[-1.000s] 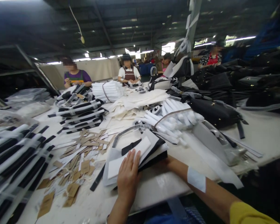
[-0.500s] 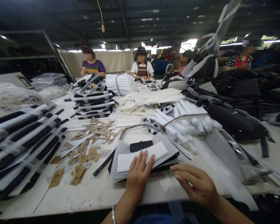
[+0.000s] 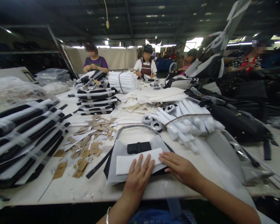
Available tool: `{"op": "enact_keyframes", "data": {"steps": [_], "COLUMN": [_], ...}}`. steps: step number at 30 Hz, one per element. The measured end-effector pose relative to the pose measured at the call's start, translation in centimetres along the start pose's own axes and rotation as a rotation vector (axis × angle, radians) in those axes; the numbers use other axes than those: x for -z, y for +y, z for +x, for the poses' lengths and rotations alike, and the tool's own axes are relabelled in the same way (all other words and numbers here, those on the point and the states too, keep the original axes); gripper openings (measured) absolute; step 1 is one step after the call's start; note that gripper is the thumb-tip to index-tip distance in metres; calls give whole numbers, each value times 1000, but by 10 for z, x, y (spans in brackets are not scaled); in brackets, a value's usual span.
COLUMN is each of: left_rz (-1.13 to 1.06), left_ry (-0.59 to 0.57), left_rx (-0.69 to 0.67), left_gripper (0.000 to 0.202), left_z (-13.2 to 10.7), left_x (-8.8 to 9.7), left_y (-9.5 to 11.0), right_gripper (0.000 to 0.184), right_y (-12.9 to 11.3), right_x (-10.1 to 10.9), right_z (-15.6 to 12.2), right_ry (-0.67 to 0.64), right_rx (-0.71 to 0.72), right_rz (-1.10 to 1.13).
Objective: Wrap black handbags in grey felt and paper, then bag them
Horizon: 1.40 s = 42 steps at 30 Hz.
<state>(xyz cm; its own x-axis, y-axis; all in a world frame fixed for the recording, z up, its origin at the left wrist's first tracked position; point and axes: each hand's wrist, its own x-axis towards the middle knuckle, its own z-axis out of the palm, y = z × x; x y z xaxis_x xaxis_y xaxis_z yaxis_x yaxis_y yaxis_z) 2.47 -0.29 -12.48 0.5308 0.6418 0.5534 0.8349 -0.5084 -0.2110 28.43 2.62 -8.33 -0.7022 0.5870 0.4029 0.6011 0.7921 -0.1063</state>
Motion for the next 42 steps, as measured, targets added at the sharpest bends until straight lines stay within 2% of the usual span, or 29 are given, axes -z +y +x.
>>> {"op": "enact_keyframes", "data": {"steps": [3,5,7,9,12,16,21,26,31,35,38,40,42], "left_rz": [-4,-10,-8,7,37,46,27,19,21,14,8,3,-5], "left_ry": [16,33,40,37,43,66,92,46,20,-21,-50,-49,-33], "left_rx": [-12,-5,8,10,5,16,38,28,18,3,4,7,15], "left_gripper": [45,45,44,43,43,44,45,46,46,47,50,50,50], "left_z": [1,1,1,1,2,0,-2,-1,0,2,2,3,4], "left_x": [-2,-4,-5,-3,-1,-4,-10,-10,-8,-5,-3,-2,-1], "left_y": [-1,-1,-1,-1,-1,0,0,0,-1,-2,-3,-3,-3], "right_gripper": [36,34,40,36,28,32,28,28,39,34,27,26,35], "right_y": [-2,4,16,34,58,73,87,96,80,64,52,42,32], "right_x": [20,31,32,21,-8,-41,-48,-38,-15,6,20,28,33], "right_z": [20,47,81,117,161,189,182,155,132,119,105,92,75], "right_ry": [-131,-250,-333,-343,-421,-503,-432,-223,20,166,195,174,139], "right_rx": [-105,-248,-422,-508,-610,-743,-740,-679,-625,-590,-547,-470,-342], "right_rz": [91,111,60,11,-34,-42,132,409,611,668,690,665,583]}}
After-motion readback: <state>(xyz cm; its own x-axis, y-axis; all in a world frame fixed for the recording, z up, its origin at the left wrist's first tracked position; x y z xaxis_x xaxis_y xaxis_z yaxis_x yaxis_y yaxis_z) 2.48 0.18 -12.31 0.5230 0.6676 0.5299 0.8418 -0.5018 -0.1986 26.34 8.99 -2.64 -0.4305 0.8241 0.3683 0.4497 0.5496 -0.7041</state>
